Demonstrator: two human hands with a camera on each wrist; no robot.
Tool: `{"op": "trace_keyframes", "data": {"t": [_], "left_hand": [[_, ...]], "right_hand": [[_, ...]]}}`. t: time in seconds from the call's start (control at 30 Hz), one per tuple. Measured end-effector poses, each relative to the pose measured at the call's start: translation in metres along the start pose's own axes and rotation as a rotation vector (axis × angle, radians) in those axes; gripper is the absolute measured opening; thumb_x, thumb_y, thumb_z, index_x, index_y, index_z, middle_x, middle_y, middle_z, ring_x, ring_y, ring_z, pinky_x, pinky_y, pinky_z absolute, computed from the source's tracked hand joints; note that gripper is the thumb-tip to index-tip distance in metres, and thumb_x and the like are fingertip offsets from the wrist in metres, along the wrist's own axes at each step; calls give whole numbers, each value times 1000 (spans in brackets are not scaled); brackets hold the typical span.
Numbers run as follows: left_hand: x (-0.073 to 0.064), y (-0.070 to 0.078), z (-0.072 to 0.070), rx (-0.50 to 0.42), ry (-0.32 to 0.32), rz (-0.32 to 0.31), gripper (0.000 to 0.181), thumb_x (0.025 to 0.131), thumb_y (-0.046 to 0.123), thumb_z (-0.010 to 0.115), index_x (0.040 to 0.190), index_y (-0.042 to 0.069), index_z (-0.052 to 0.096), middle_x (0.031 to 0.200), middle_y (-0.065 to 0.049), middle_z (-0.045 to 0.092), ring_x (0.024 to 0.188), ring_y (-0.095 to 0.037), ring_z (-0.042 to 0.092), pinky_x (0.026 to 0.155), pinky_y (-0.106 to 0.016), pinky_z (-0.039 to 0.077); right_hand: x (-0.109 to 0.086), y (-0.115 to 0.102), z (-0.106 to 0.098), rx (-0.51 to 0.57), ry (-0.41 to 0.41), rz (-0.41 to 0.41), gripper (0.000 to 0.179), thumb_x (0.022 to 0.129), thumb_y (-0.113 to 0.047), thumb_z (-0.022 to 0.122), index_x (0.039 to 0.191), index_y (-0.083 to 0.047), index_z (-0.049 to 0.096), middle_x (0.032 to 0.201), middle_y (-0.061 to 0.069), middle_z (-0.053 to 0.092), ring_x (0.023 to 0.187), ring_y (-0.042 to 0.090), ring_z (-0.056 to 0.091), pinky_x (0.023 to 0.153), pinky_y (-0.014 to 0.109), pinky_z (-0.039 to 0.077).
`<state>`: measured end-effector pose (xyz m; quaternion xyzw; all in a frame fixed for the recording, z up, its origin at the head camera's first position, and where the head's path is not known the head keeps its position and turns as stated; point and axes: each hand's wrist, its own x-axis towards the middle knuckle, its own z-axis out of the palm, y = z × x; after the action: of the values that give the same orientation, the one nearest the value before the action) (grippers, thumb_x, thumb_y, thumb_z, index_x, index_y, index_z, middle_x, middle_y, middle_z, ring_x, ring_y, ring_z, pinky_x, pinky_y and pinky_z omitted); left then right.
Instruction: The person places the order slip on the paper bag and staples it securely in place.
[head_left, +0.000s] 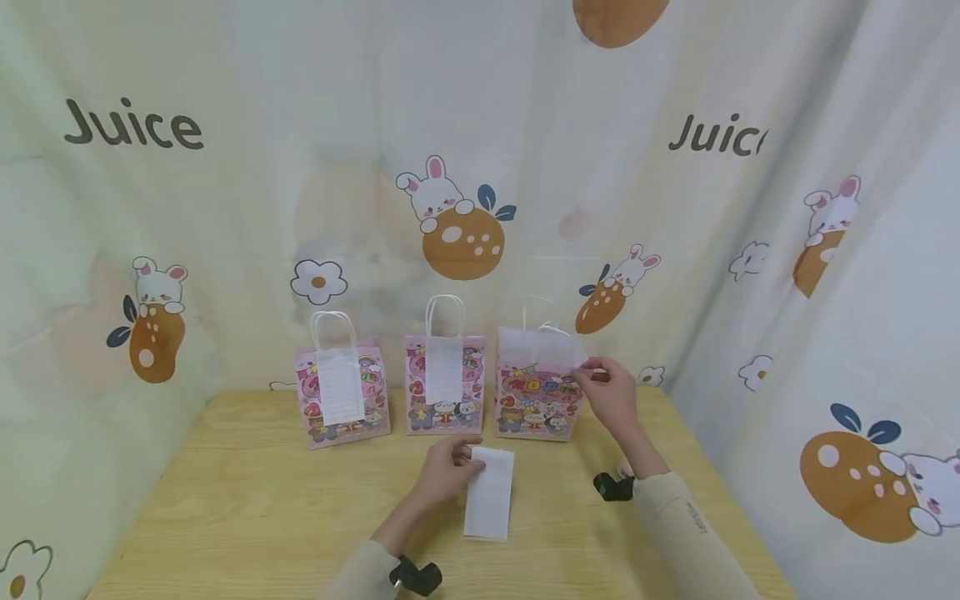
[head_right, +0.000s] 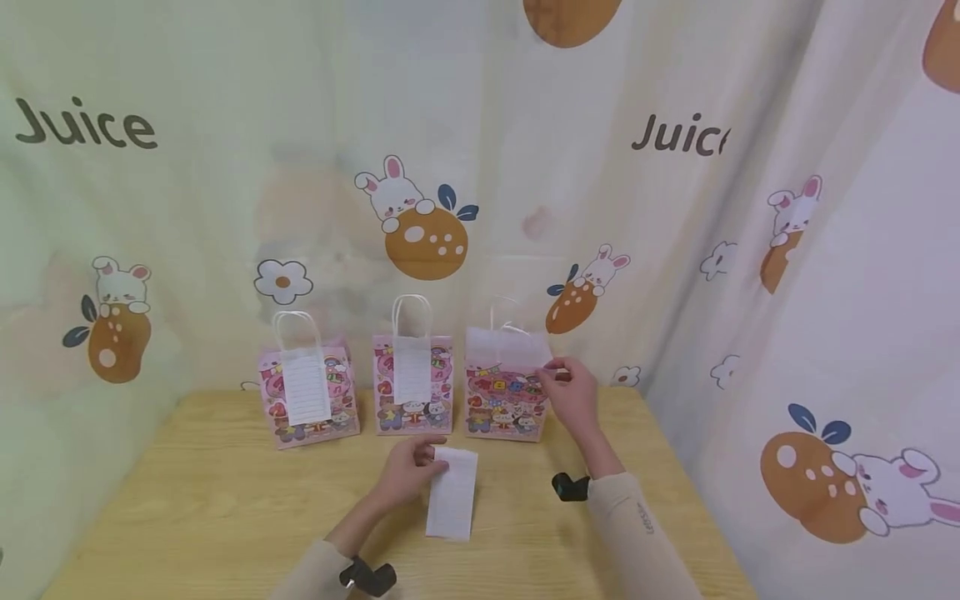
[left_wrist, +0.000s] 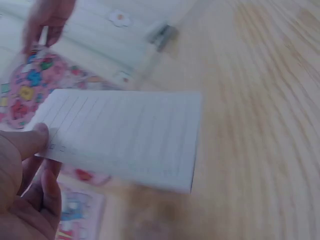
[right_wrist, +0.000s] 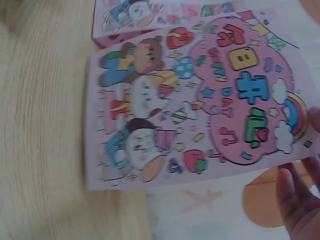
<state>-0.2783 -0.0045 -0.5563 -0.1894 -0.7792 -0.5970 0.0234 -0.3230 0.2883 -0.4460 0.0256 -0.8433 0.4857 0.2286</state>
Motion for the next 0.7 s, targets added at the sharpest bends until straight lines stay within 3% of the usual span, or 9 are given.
{"op": "trace_keyframes", "data": {"t": [0.17,0.27,0.37,0.43,0.53,0.7], "left_hand": [[-6,19,-12,-48,5,-11,12,88,15,73,97,6,73,81,0,69,70,-9,60,62,-22,50],[-6,31,-23,-94,6,52,9,89,11,72,96,5,73,86,-5,69,70,-13,59,60,-23,49],[-6,40,-32,-177,-25,133,9,89,3,69,97,-1,71,112,-17,64,96,-27,62,76,-36,54],[-7,46,-37,-241,-58,152,9,90,-1,67,97,-4,70,134,-19,52,121,-37,50,92,-49,48],[-10,53,-40,-330,-103,150,8,90,-3,65,96,-8,67,152,-16,32,137,-44,30,102,-60,35],[-19,60,-36,-423,-128,134,12,91,0,65,98,-10,63,158,-15,19,136,-45,31,105,-56,33]], "right_hand": [[-21,-10,-11,-41,-18,-28,28,88,-30,74,98,-5,67,106,11,66,92,27,65,65,28,52],[-34,-16,-13,-37,-41,-37,28,88,-31,74,97,-5,68,108,10,65,91,24,64,68,25,51],[-47,-21,-13,-13,-41,-56,24,88,-26,74,95,-4,68,103,10,66,87,18,64,68,22,49],[-57,-25,-11,9,-16,-83,19,87,-21,75,93,-4,69,98,10,68,84,13,64,66,21,48],[-70,-30,-6,117,-1,-116,16,85,-10,76,96,0,69,103,13,68,90,12,64,73,20,50],[-93,-36,10,335,-87,-107,50,82,5,75,126,6,53,127,23,54,108,24,58,86,30,52]]}}
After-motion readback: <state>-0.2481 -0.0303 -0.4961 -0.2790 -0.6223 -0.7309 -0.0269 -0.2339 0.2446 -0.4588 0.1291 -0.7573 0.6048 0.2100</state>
